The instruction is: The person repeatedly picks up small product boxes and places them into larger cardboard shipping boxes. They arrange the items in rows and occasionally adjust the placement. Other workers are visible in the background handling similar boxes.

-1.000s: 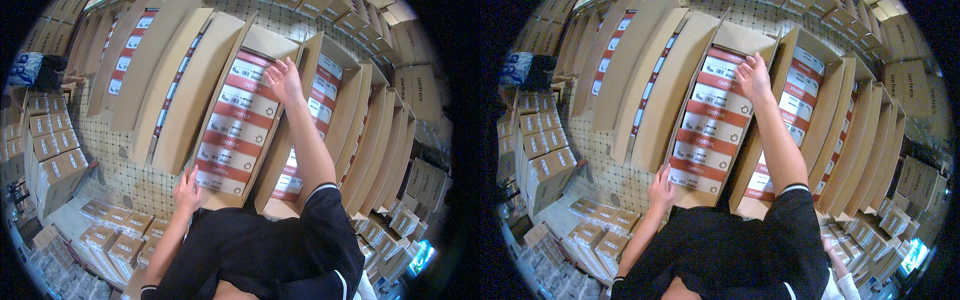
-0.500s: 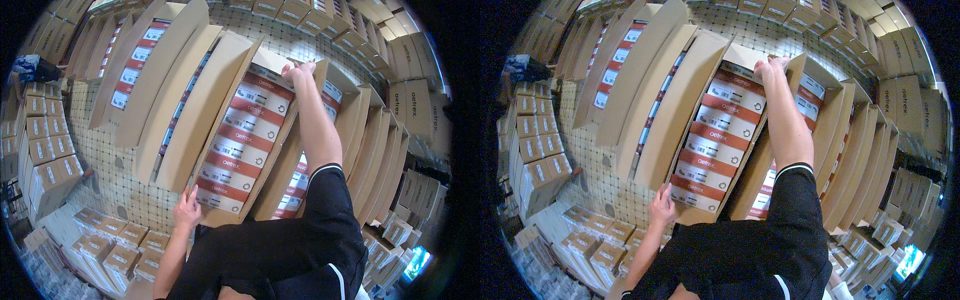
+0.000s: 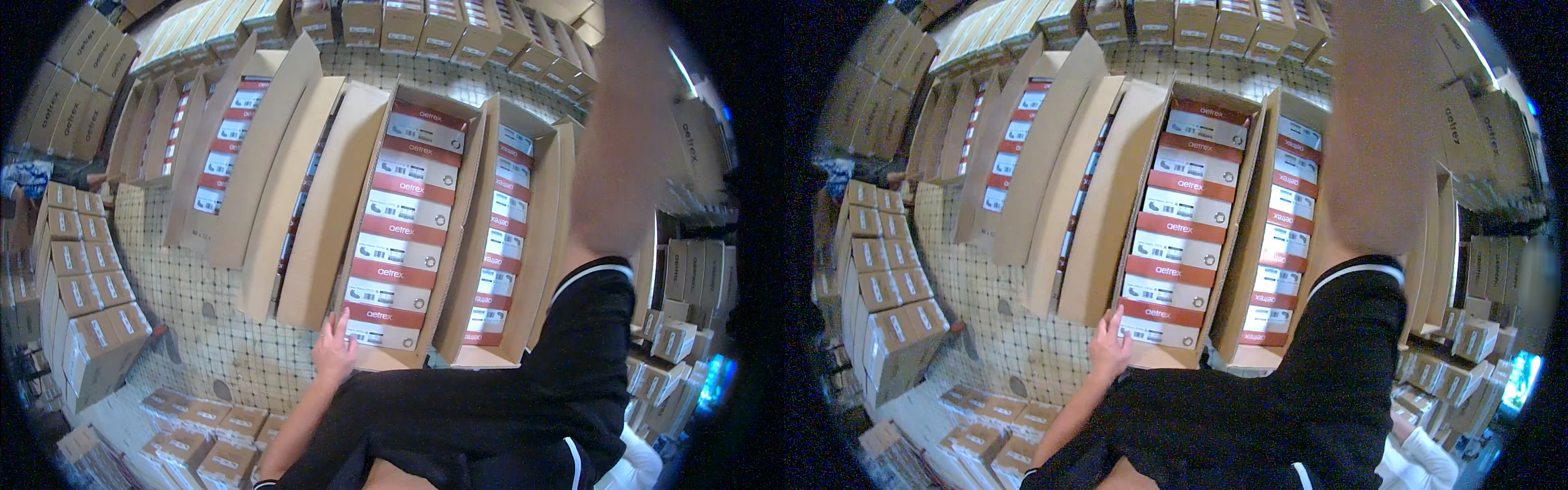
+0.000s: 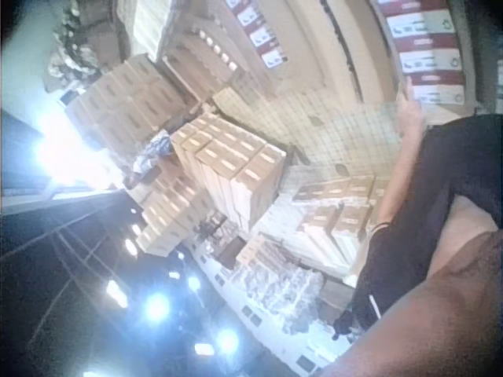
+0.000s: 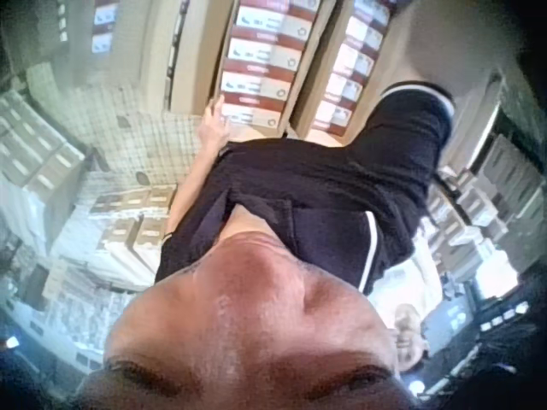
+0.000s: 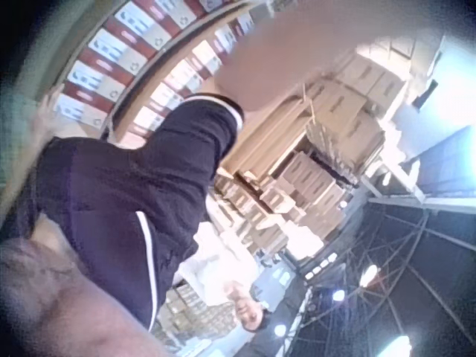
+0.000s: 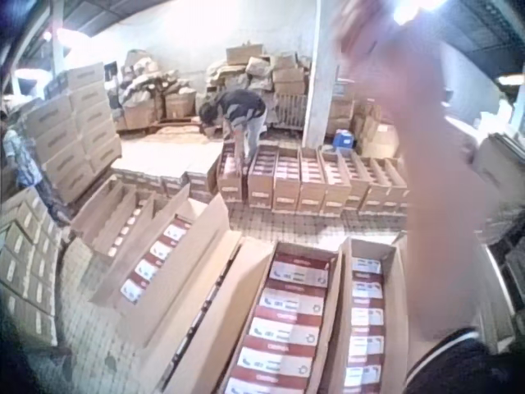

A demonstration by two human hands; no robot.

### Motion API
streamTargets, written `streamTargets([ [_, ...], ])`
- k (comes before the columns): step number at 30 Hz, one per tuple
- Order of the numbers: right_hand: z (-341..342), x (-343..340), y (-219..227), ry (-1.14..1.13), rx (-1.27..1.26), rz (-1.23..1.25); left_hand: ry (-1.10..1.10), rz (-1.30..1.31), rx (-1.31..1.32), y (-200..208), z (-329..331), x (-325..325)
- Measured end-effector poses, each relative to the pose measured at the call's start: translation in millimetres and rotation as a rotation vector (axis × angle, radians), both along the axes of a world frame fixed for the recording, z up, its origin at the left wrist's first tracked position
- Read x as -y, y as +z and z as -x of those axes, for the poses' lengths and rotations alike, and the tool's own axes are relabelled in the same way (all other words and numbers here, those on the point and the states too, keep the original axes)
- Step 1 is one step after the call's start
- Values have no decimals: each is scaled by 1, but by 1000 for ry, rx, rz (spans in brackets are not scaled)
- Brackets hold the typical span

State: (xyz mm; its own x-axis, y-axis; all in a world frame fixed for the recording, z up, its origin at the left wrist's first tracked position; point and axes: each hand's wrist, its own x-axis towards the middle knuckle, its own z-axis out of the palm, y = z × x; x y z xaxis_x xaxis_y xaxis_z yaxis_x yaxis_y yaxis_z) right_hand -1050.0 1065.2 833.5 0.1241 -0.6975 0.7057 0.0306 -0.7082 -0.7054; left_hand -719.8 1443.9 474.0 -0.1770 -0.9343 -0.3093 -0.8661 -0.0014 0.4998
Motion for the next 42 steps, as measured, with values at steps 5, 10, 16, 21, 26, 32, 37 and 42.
streamTargets([
  [5,-151,-104,-202,-287,-390,-480,-222,-39,-323,3,-40,12],
  [10,-305,-324,-351,-184,-548,-899,-293,291,-192,-16,-135,36],
  [16,-393,-378,-373,-598,-817,-898,-370,172,115,-42,-232,85],
  [21,-405,-356,-408,-702,-1114,-866,-501,48,164,-65,-249,121],
  [26,-400,-360,-433,-761,-1186,-727,-365,-21,-265,-79,-288,135],
  [32,-399,-382,-426,-1118,-592,-1169,-406,-67,-191,-67,-300,139],
  [37,-390,-377,-421,-921,-787,-1182,-443,-116,4,-54,-286,142],
  [42,-355,-353,-377,-846,-899,-1176,-440,-49,-24,-13,-283,173],
])
